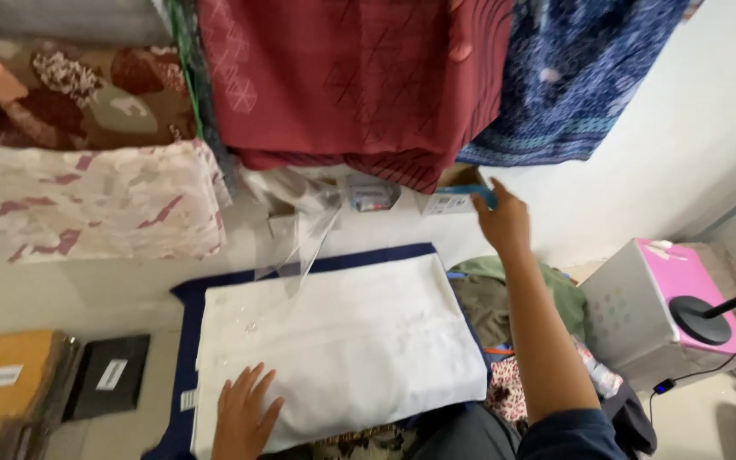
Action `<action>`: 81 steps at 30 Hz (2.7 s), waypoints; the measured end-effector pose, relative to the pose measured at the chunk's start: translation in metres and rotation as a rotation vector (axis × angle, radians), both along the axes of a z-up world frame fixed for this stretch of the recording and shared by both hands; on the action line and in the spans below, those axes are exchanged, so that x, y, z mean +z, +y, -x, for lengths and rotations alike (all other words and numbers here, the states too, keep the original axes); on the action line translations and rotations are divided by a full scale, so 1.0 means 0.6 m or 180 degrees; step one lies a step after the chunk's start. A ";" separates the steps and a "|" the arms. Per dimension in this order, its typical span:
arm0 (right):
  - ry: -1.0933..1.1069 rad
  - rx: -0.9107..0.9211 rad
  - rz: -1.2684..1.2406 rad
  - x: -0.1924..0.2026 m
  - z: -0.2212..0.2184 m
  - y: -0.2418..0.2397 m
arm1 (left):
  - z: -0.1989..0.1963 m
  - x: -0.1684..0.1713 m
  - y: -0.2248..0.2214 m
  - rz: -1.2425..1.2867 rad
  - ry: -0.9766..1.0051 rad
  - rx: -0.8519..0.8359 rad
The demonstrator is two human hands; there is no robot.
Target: Cleaning a white garment with a lint roller, folding it, and placing it into a plastic adhesive bag for shipping.
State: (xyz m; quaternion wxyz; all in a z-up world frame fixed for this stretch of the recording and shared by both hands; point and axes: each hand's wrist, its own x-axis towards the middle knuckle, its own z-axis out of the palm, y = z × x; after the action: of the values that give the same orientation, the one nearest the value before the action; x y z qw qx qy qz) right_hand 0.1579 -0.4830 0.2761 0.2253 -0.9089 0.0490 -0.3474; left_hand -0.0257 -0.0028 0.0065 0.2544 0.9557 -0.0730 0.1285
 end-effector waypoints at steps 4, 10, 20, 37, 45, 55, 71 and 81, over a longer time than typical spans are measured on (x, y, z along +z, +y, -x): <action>-0.1300 0.0404 0.0072 -0.064 0.157 0.048 | 0.076 0.032 -0.005 0.0151 -0.0748 -0.0070; 0.0202 -0.0121 -0.1881 -0.406 0.306 -0.025 | 0.138 0.021 0.096 0.0908 -0.0952 0.1996; 0.1134 0.0330 -0.3225 -0.497 0.359 -0.081 | 0.145 -0.030 0.154 0.1251 0.1003 0.2228; 0.0878 0.1072 -0.3789 -0.529 0.346 -0.068 | 0.150 -0.011 0.149 0.1325 0.1227 0.1322; 0.1335 0.1126 -0.4133 -0.458 0.378 -0.066 | 0.148 0.057 0.133 0.2136 0.1287 0.1198; 0.2250 0.1796 -0.3956 -0.450 0.370 -0.150 | 0.109 0.121 0.165 0.1495 0.3070 0.0930; 0.1797 0.0785 -0.2621 -0.440 0.349 -0.130 | 0.121 0.047 0.191 0.0663 0.1155 0.0594; 0.0654 0.1226 -0.3297 -0.352 0.216 -0.104 | -0.025 0.031 0.239 0.3233 0.0777 0.0421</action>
State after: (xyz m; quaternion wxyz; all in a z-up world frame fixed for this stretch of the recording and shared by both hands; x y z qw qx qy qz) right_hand 0.0285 -0.5452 0.0649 0.6957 -0.7012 0.0681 -0.1403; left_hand -0.0107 0.1406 0.0248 0.6836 0.7226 0.0891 0.0513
